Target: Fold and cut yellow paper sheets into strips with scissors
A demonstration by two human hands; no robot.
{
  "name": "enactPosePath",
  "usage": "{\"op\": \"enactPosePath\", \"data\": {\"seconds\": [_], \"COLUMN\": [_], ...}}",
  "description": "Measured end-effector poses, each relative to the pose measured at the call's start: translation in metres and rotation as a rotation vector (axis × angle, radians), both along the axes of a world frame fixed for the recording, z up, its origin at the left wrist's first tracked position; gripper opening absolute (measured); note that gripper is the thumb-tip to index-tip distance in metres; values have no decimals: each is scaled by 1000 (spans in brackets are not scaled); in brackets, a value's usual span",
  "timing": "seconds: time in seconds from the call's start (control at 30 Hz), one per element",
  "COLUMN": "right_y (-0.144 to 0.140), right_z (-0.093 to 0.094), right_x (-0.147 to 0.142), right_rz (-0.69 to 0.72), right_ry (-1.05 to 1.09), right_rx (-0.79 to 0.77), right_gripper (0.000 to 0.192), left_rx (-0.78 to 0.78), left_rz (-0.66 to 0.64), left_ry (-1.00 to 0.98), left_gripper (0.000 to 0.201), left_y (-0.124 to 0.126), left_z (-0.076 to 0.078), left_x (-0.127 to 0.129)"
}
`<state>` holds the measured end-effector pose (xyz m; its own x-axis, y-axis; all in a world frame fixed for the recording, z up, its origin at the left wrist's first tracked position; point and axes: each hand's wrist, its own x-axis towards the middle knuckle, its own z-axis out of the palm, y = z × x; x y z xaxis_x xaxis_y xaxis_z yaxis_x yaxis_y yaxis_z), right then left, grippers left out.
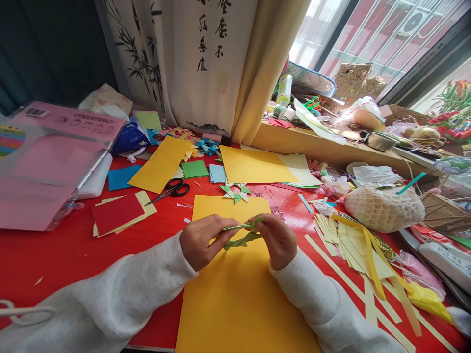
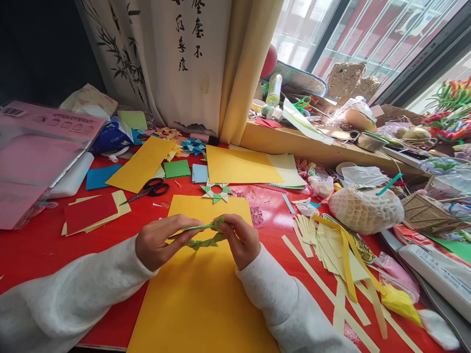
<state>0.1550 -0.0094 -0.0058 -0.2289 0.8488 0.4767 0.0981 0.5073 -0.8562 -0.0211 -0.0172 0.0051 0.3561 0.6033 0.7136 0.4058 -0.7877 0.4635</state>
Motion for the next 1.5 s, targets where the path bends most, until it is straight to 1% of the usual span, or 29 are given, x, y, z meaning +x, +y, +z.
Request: {"op": "enactPosePath", "data": {"seconds": [0.27,0.37,0.43,0.6,0.77,0.87,0.93,1.03,1.17,1.3,1.4,1.47,1.5], "right_y": [-1,-1,-2,-5,-5,-1,3,7,8,7,8,10,12], "right_z": [0,0,0,3,9,10,11,11,9,5,3,4,5], "right_x": [1,1,1,-2,-3,-3,-2,-1,-1,-3,-3,-2,0], "right_rz": [20,14,16,25,68,78,65,101,168,185,209,185,146], "right_ry": [-67,-87,-103,-113,-99,-99,-78,-46,4,-6,-26,-20,-1], "right_rx": [19,37,28,-58,-117,-193,-273,-416,-552,-593,-600,-592,-585], "right_gripper": [14,14,14,13,11,14,21,24,25,24,22,22,22], "left_rx": [27,5,-65,-357,-554,-715,-806,-861,-914,-990,-1037,-1072,-1094], "left_rz": [-1,4,15,18,-7,-79,-147,-202,-201,-201,-224,-240,-230], "left_ry": [20,12,-9,-96,-166,-243,-323,-372,-356,-319,-307,-338,-365], "left_gripper": [16,16,18,19,18,22,22,20,19,22,23,24,25], "left_y": [-1,-1,-2,-4,-3,2,7,12,16,17,19,21,22], "left_z": [1,0,0,2,5,2,-1,-5,-7,-10,-12,-12,-12], "left_x": [1,0,0,1,2,2,1,-1,-2,-3,-2,-1,-1]}}
